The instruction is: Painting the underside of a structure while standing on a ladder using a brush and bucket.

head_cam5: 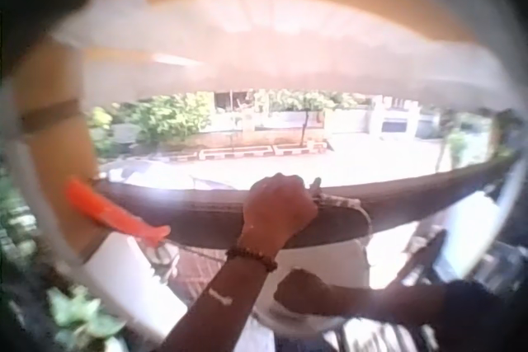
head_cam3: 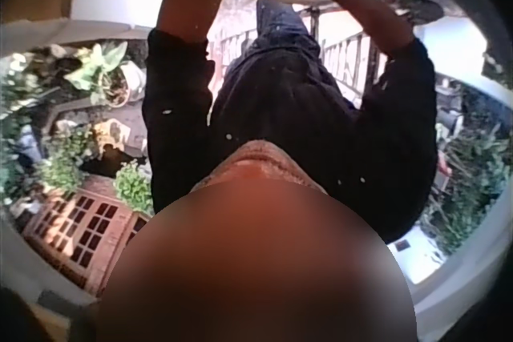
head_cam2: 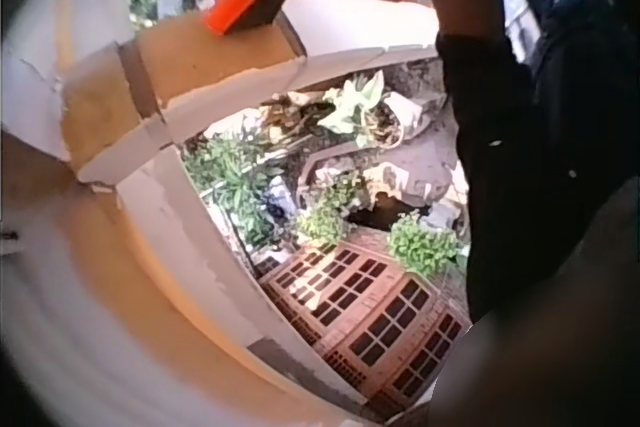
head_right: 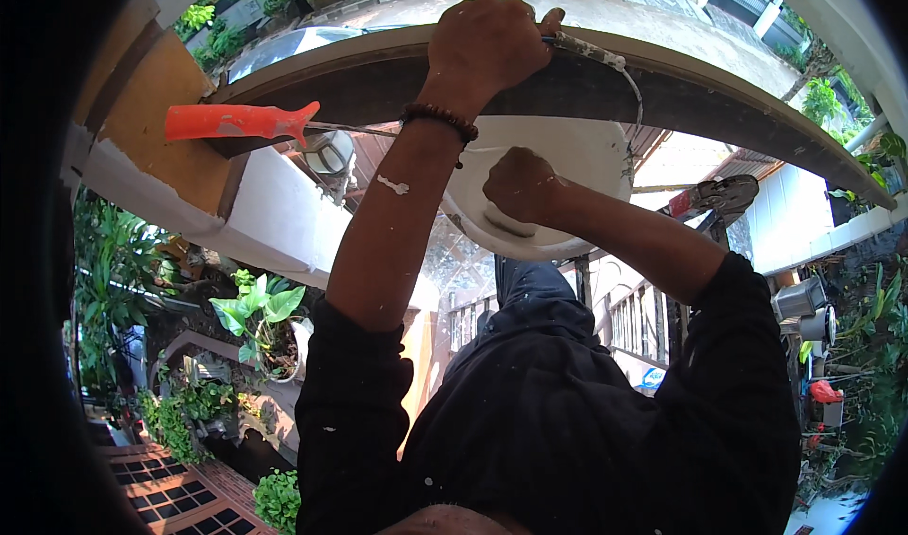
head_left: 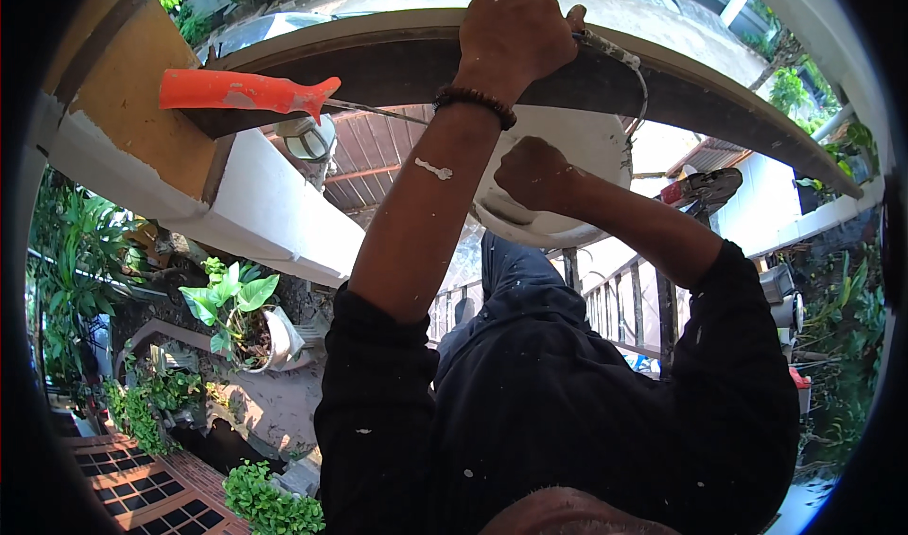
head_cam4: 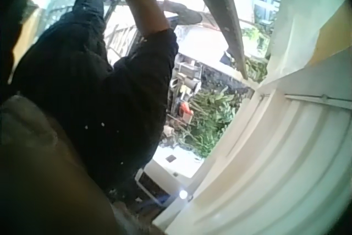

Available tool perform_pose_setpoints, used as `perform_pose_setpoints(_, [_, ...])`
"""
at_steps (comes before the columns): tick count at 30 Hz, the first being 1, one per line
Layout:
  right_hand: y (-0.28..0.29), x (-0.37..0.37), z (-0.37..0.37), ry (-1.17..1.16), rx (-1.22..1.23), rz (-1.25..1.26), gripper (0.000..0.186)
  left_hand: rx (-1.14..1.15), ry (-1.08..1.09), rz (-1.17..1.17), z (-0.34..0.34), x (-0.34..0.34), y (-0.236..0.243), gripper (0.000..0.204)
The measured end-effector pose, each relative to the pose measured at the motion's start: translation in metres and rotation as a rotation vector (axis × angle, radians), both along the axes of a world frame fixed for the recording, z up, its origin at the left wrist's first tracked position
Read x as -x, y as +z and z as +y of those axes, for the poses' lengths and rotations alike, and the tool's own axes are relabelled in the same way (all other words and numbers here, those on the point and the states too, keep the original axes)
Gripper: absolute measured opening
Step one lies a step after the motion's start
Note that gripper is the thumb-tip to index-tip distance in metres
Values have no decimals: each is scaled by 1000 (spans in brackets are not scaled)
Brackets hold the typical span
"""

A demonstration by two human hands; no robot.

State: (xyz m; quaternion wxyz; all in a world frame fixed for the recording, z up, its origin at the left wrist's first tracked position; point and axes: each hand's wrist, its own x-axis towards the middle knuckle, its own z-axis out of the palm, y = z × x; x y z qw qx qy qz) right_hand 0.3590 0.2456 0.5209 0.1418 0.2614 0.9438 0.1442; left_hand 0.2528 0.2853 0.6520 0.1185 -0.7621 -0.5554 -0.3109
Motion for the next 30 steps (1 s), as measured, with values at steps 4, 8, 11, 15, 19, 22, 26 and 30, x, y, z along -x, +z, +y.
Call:
perform_pose_setpoints(4, [18,-14,-2,-47,-1,-6,10,-11,-8,-10,3,-1,-5,53])
perform_pose_setpoints(8, [71,-39,-17,-189,-90,131,13,14,-12,-18,1,-4,-1,53])
perform_pose_setpoints(11, [111,-56,-38,-293,-116,168,12,-5,-22,-13,1,-1,-1,54])
perform_pose_setpoints(15, [114,-79,-68,-423,-131,346,10,20,23,23,-1,1,2,55])
perform_pose_setpoints(19, [73,-88,-63,-426,-91,169,14,111,-1,7,-8,-6,11,54])
perform_pose_setpoints(22, [74,-79,-64,-398,-149,458,7,19,-14,-17,-2,-1,0,53])
perform_pose_setpoints(26, [64,-84,-52,-304,-133,200,12,56,5,-26,-9,-3,11,51])
perform_pose_setpoints(30, [68,-87,-59,-341,-183,436,10,44,-13,10,-8,-5,8,53])
